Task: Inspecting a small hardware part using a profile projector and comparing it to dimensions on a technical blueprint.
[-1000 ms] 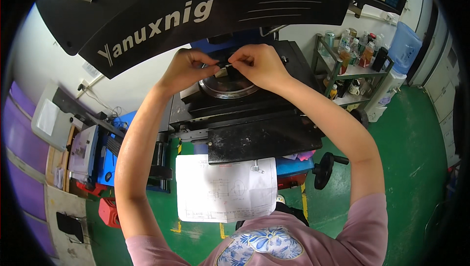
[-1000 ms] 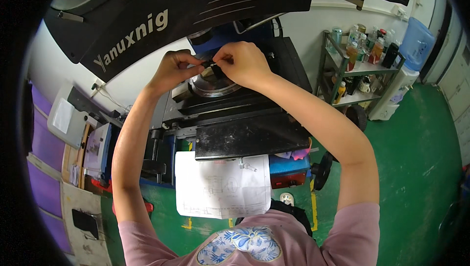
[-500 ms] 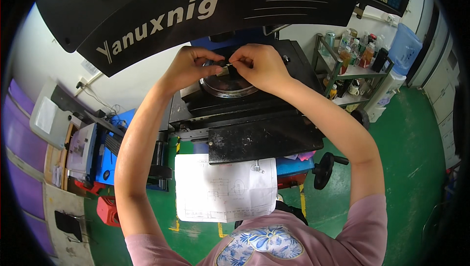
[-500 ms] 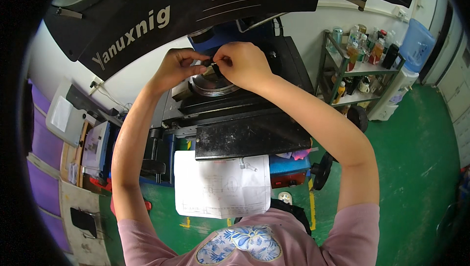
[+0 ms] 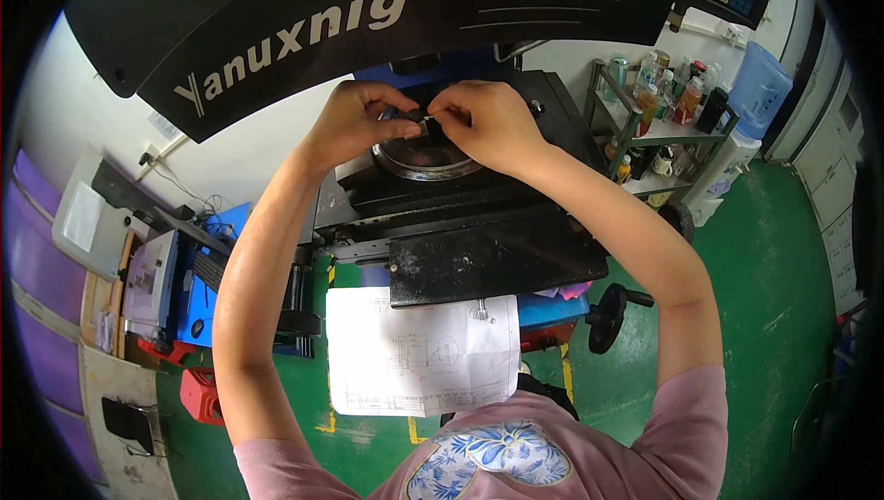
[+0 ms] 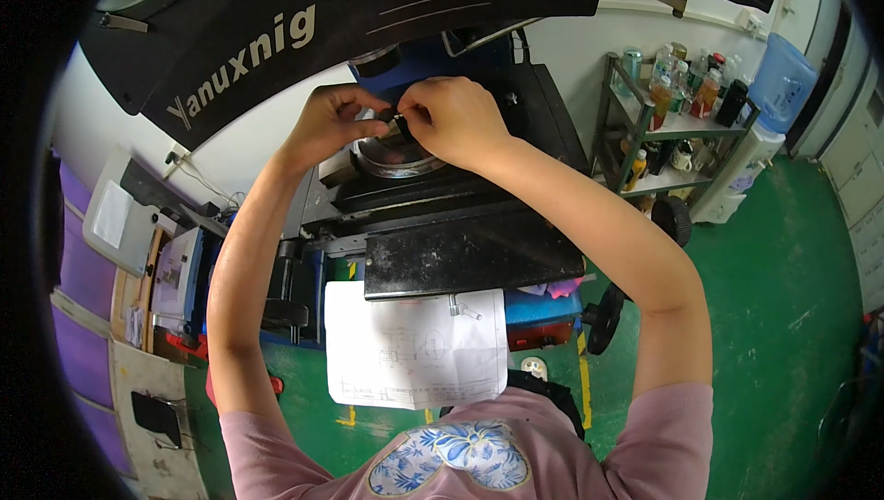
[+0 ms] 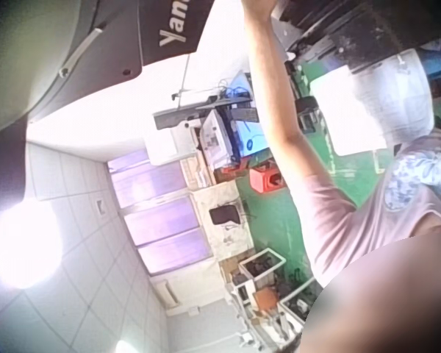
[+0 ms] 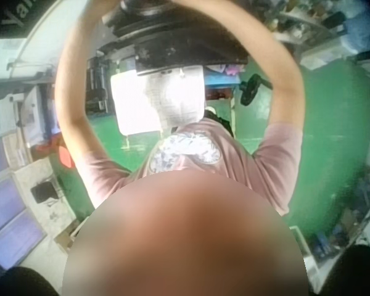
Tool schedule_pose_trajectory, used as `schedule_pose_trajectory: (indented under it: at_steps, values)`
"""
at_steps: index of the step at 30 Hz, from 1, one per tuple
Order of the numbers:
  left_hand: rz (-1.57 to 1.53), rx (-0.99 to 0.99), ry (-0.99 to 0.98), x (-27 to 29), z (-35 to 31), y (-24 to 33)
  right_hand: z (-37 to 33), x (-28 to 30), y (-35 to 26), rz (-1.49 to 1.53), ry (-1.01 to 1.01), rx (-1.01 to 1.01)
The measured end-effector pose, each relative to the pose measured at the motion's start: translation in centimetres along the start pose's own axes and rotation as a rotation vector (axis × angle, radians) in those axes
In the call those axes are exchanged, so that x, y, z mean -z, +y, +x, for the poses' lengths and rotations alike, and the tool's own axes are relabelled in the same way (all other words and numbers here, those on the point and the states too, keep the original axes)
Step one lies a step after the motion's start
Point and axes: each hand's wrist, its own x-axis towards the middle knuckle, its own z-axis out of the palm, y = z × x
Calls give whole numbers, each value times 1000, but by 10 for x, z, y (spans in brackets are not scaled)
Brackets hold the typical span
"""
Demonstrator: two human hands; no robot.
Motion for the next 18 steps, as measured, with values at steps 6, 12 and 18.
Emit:
schedule_pose_trajectory:
  at_steps: [6, 12, 18]
  values:
    - [115, 26, -15, 2, -4, 11, 0, 0, -4, 39, 4, -74]
    - [81, 49, -24, 5, -8, 14, -1, 0, -4, 0, 1, -80]
    - [134, 49, -11, 5, -9, 14, 0, 0, -4, 32, -2, -70]
